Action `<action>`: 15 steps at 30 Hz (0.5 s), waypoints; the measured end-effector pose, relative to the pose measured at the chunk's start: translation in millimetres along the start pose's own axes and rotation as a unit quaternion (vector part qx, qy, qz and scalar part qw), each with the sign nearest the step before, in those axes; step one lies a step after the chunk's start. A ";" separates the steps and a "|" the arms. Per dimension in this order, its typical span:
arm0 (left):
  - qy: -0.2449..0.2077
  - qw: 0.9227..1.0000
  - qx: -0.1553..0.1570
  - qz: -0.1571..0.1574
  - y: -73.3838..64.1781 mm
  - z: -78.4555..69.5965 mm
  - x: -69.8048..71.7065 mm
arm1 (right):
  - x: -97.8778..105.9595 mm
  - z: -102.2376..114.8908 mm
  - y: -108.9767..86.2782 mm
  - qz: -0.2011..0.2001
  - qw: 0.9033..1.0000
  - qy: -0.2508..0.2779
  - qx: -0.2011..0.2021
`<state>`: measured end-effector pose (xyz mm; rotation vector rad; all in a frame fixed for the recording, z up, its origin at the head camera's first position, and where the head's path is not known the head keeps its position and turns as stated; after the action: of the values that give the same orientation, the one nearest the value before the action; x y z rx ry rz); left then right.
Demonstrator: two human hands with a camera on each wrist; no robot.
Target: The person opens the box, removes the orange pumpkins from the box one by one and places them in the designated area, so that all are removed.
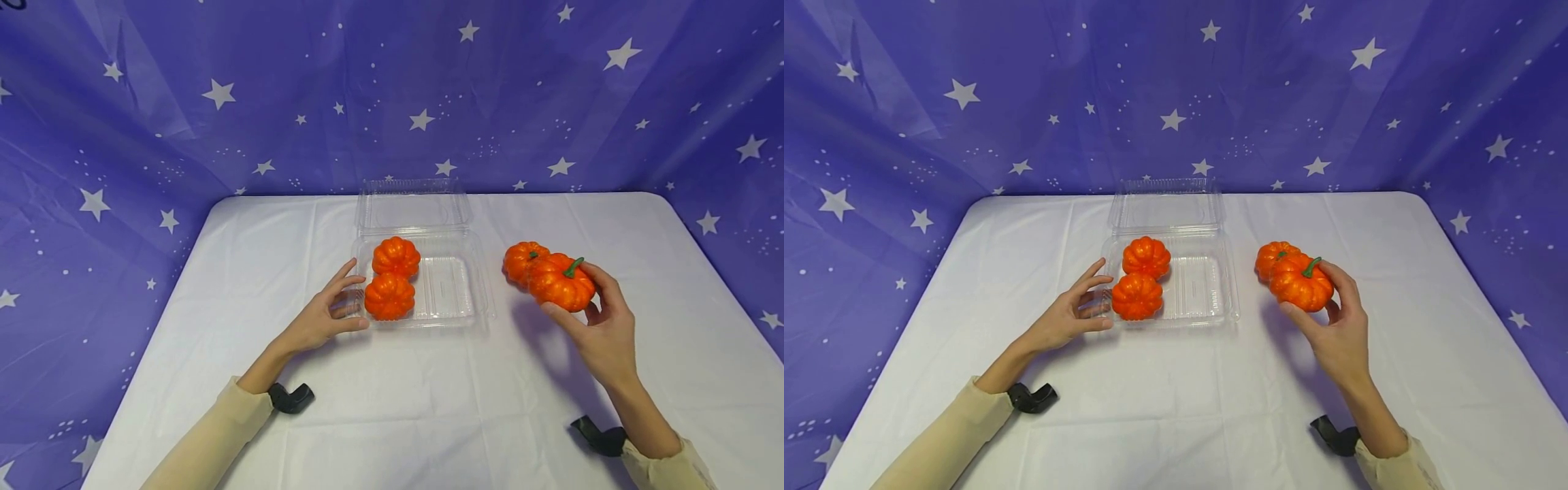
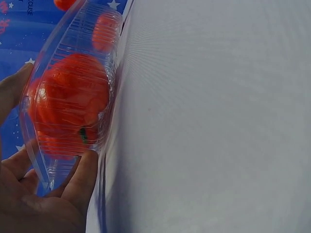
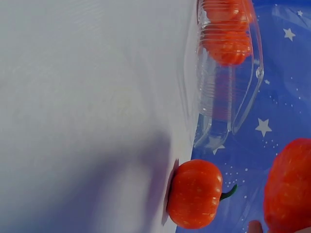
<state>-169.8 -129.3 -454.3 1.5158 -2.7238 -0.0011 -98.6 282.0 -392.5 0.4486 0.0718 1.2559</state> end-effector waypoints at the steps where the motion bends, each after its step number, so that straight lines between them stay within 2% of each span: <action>1: 0.000 1.000 0.000 0.000 0.0 -0.1 -0.1 | 1.0 -0.2 0.2 -0.005 1.000 -0.001 -0.007; 5: -0.001 1.000 -0.001 0.000 -0.3 -0.5 -0.3 | 5.2 -0.9 1.1 -0.026 0.999 -0.003 -0.040; 12: 0.001 1.000 -0.001 0.000 -0.1 0.1 -0.1 | 12.3 -3.7 2.9 -0.042 0.991 -0.113 -0.058; 15: 0.001 1.000 -0.001 -0.001 -0.3 -0.1 -0.2 | 16.0 -5.3 4.8 -0.040 0.988 -0.136 -0.059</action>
<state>-169.5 -129.3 -454.2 1.5161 -2.7211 -0.0017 -99.4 299.5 -392.6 0.5060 -0.2133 1.1046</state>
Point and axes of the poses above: each hand's wrist, its own y-axis towards the middle knuckle, its own x-axis out of the back of the hand, z = x × y, the point moved 2 cm from there along y, towards the middle knuckle, and after that the axes turned 8 degrees about -y, right-handed, at the moved point
